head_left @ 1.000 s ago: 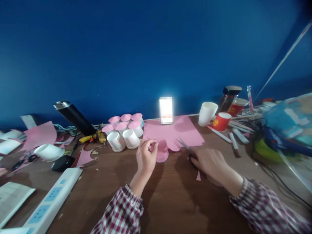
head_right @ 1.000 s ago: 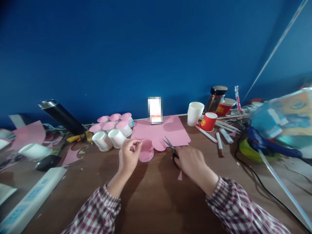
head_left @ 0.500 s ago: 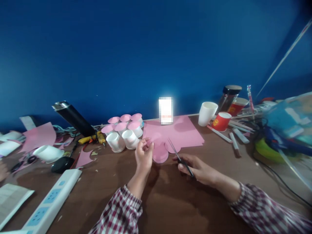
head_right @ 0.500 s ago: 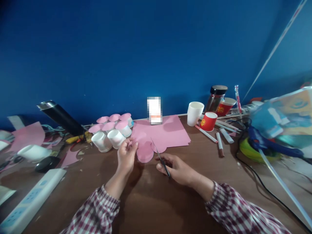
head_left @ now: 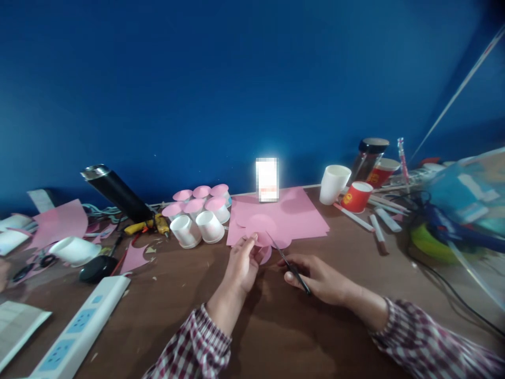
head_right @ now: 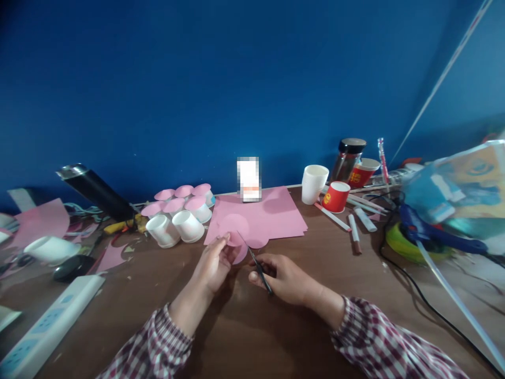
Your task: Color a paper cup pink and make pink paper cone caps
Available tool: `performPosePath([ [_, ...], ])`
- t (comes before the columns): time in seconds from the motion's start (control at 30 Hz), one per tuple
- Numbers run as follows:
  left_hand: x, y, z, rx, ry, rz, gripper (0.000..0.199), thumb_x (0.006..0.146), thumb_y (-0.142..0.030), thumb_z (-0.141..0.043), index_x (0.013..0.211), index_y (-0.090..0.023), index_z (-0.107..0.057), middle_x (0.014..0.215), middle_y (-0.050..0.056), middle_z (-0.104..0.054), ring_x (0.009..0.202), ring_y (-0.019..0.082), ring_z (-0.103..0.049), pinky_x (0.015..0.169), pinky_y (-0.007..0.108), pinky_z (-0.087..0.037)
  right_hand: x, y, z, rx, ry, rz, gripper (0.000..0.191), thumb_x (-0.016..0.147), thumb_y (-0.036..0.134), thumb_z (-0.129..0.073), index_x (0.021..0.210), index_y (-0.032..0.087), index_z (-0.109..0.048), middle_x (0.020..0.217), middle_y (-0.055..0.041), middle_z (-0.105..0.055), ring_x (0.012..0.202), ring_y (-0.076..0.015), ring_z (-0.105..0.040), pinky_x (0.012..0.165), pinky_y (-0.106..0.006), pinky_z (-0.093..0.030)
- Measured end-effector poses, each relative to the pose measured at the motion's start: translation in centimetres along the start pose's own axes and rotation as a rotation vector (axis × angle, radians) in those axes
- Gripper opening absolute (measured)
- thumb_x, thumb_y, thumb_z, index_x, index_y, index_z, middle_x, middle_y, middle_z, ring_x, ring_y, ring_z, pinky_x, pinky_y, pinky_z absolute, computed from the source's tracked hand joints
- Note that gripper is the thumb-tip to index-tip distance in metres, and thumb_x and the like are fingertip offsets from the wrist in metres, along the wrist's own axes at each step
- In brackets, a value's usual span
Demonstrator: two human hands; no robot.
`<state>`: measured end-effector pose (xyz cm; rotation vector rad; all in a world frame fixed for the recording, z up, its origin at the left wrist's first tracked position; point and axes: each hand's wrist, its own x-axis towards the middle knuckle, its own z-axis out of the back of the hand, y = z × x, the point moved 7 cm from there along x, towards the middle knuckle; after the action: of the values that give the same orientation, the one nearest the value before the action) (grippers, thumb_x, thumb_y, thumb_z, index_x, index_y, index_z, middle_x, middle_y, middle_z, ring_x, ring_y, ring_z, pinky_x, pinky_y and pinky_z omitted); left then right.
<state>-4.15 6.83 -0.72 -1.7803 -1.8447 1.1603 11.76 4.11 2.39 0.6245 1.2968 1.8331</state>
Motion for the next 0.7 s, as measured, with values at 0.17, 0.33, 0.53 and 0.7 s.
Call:
performPosePath([
  [0.17, -0.25, 0.59, -0.05, 0.054, 0.0, 0.031, 0.033, 0.055, -0.025, -0.086, 0.072, -0.015, -0.059, 0.063, -0.004, -0.06, 0.054, 0.007, -0.057, 0.055, 0.019, -0.047, 0.06, 0.08, 0.03, -0.018, -0.015, 0.013, 0.04, 0.084, 0.05, -0.06, 0.101, 0.014, -0.07, 0.087, -0.0064, -0.07, 0.077, -0.0198, -0.062, 0.069, -0.029, -0.05],
  [0.33, -0.32, 0.65, -0.32, 0.076, 0.014, 0.033, 0.035, 0.054, -0.026, -0.087, 0.069, -0.013, -0.058, 0.062, -0.003, -0.061, 0.053, 0.006, -0.056, 0.054, 0.019, -0.047, 0.15, -0.19, -0.05, -0.005, -0.004, -0.006, 0.042, 0.085, 0.05, -0.058, 0.102, 0.013, -0.068, 0.085, -0.0068, -0.069, 0.076, -0.0192, -0.06, 0.067, -0.027, -0.048],
  [0.53, -0.18, 0.71, -0.24, 0.081, 0.013, 0.023, 0.035, 0.055, -0.026, -0.087, 0.07, -0.012, -0.058, 0.063, -0.003, -0.062, 0.054, 0.006, -0.057, 0.054, 0.018, -0.048, 0.23, -0.62, -0.19, -0.011, 0.013, -0.059, 0.047, 0.084, 0.051, -0.058, 0.105, 0.009, -0.066, 0.081, -0.0068, -0.065, 0.07, -0.0169, -0.055, 0.063, -0.027, -0.043],
  [0.7, 0.01, 0.67, 0.0, 0.069, -0.005, 0.007, 0.034, 0.055, -0.026, -0.087, 0.071, -0.013, -0.059, 0.063, -0.003, -0.062, 0.055, 0.006, -0.056, 0.053, 0.018, -0.048, 0.2, -0.83, -0.29, -0.007, 0.016, -0.071, 0.043, 0.084, 0.05, -0.059, 0.1, 0.011, -0.067, 0.078, -0.0049, -0.062, 0.067, -0.0153, -0.051, 0.061, -0.026, -0.04],
])
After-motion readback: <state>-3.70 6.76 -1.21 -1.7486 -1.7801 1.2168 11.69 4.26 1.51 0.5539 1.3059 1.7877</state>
